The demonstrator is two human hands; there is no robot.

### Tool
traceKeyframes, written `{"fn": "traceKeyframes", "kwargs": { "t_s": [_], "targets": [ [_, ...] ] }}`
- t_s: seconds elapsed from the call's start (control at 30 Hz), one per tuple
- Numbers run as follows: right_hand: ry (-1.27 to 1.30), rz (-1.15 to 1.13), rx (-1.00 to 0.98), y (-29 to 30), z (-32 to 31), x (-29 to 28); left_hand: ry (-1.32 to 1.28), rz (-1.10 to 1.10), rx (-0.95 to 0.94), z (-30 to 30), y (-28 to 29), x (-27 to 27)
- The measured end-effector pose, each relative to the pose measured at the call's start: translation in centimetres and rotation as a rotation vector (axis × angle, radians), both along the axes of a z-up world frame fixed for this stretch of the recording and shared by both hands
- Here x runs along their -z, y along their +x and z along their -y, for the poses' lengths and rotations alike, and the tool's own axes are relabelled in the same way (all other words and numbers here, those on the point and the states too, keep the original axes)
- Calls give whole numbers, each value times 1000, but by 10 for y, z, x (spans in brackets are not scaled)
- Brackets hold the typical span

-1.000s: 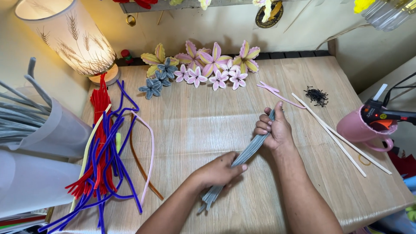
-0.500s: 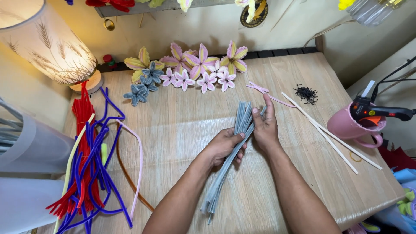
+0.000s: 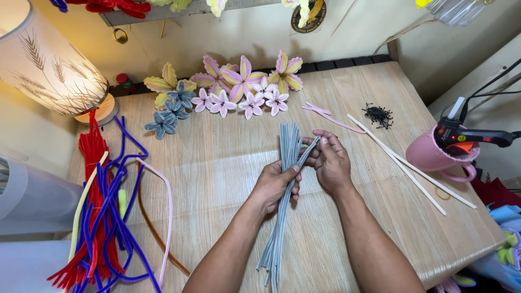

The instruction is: The person assembles a pipe cleaner flower by applying hot glue to a small black wire piece and attaching it to the center of a pink flower head. They then pick up a bundle of grey pipe cleaners from a container and arrange them on the table.

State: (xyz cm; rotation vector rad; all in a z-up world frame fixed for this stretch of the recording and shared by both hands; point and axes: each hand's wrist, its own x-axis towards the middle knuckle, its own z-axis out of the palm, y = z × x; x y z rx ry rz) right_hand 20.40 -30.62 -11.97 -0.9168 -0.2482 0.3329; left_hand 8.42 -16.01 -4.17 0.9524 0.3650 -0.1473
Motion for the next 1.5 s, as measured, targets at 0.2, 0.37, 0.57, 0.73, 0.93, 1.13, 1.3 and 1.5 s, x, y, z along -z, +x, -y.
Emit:
{"fn": "traceKeyframes", "kwargs": {
  "t_s": [0.2,0.37,0.57,0.73,0.93,1.13,1.3,1.5],
  "targets": [
    [-50,-24,96,-12,-5,-21,-31,-8,-45,1,-1,-6],
    [-104,-28,143,-8,-5,-17,-90,-35,-93,3,9,-5],
    [-264,22,134,-25,-14,-44,-76,-57,-67,1,14,-7],
    [-312,37,127,-20,-12,-36,-82,-67,-63,0,13,-15],
    [-326,60,122,-22,-13,-45,-55,-44,-58,1,15,2],
    [-430,7,113,-9,-11,-21,-65,-32,-37,0,13,-2],
    [-414,-72,108,-18,-14,-43,29,13,0,0,11,-12],
    [-417,-70,114,-15,-15,-39,71,10,13,2,10,-13]
  ]
}}
